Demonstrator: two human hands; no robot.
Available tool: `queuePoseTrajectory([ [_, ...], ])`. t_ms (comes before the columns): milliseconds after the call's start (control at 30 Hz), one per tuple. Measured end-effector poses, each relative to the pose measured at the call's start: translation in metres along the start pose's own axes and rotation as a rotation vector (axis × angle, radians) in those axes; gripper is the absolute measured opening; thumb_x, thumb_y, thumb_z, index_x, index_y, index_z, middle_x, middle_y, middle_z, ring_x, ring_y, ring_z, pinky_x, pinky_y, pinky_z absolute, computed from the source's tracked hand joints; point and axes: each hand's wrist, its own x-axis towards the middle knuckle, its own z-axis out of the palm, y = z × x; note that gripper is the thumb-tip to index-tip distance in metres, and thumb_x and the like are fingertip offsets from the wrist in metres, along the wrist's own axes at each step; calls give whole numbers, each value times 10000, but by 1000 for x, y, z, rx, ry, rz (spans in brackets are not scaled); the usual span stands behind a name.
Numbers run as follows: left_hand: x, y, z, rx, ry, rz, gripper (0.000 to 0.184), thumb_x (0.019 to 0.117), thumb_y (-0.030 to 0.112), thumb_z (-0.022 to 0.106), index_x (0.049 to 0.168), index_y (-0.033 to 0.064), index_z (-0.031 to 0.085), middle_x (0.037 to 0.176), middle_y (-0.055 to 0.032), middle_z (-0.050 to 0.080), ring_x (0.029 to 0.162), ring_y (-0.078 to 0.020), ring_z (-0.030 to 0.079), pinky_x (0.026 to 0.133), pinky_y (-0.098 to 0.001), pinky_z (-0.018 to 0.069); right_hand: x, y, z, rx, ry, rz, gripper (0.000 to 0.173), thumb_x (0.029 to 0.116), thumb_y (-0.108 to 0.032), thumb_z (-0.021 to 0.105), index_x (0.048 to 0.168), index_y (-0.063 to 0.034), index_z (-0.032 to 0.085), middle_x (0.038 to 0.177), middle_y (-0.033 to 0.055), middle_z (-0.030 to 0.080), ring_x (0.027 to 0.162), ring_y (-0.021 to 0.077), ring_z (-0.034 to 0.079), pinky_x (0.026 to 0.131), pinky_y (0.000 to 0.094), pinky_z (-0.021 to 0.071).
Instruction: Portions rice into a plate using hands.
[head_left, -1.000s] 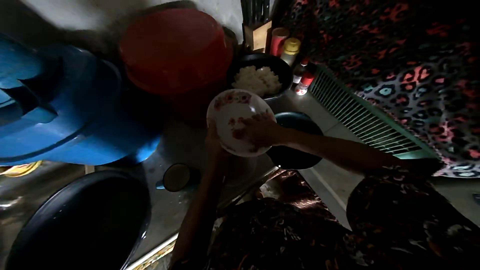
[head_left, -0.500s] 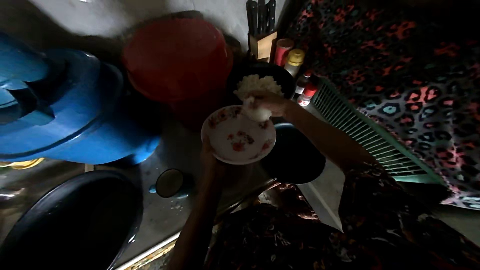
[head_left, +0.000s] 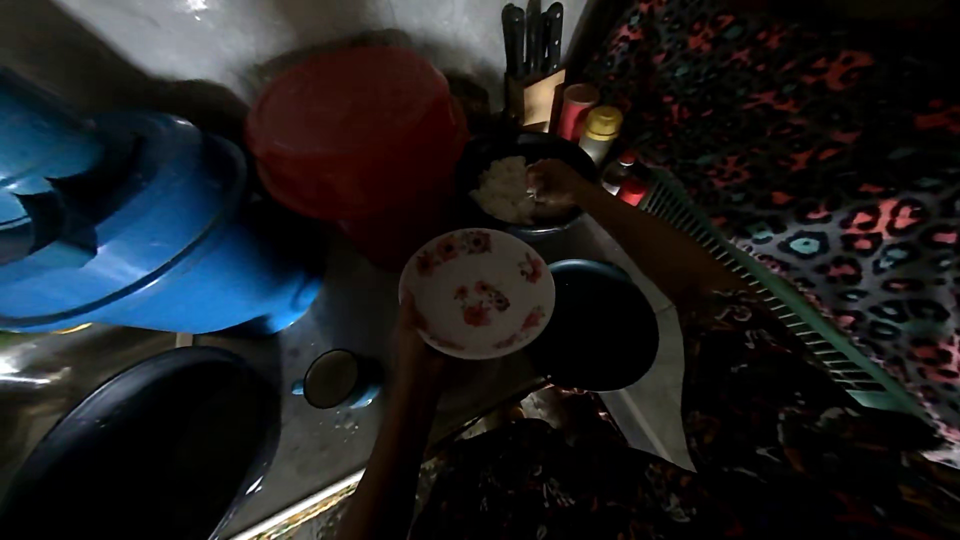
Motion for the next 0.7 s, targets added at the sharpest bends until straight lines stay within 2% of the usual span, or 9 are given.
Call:
queuePoseTrajectory([
  [33,-1,1,1,2,3,0,428,1130,370,274,1250,83,567,968,-69,720,877,-157,728,747,-362,633,4,-1,-1,-9,3,61,288,942,5,670,1223,60,643,1178,243,657,1079,347,648,973,505,523],
  [100,-3,2,3,13,11,7,424,1133,353,263,1247,80,566,956,-69,720,865,-149,729,738,-353,634,16,2,-10,-130,3,85,305,946,-89,705,1218,46,682,1195,282,674,1136,441,643,1003,617,485],
  [167,-6,3,4,27,9,15,415,1136,335,247,1240,79,558,941,-63,718,851,-140,729,729,-342,635,28,18,-18,-249,-27,74,332,979,-173,686,1262,2,688,1256,293,655,1220,488,595,1048,675,427],
  [267,-8,4,3,11,-6,8,427,1135,337,245,1242,74,565,959,-68,726,870,-152,734,743,-358,637,38,26,-24,-331,-22,135,294,981,-116,643,1260,-56,714,1275,274,657,1244,489,577,1048,686,414],
  [367,-11,4,2,0,-3,0,426,1134,339,248,1246,79,566,965,-60,731,877,-148,737,750,-356,640,40,25,-21,-365,24,146,261,957,11,613,1203,41,696,1281,316,625,1248,505,563,1047,669,426],
  [500,-12,3,-1,-4,-28,-4,423,1135,335,248,1247,77,564,964,-65,730,879,-155,736,751,-357,639,48,29,-17,-400,52,246,246,955,-95,664,1140,67,682,1208,329,642,1150,527,609,931,726,468],
  [533,-11,3,-3,16,-29,14,411,1134,326,261,1268,78,560,975,-65,725,888,-152,729,760,-351,634,44,25,-22,-321,78,241,274,948,-126,680,1159,49,680,1200,318,649,1133,511,620,939,722,468],
  [633,-8,1,-9,58,-58,45,413,1128,356,301,1303,98,572,1022,-63,723,931,-149,720,794,-352,625,18,4,-36,-140,83,115,322,970,-138,690,1251,19,675,1289,291,631,1214,464,597,1066,637,441],
  [700,-7,1,-7,60,-73,21,421,1120,398,321,1279,112,586,1015,-56,722,924,-148,719,786,-358,625,10,1,-32,-207,6,86,282,917,-60,737,1179,43,711,1248,318,643,1203,508,588,1065,678,413],
])
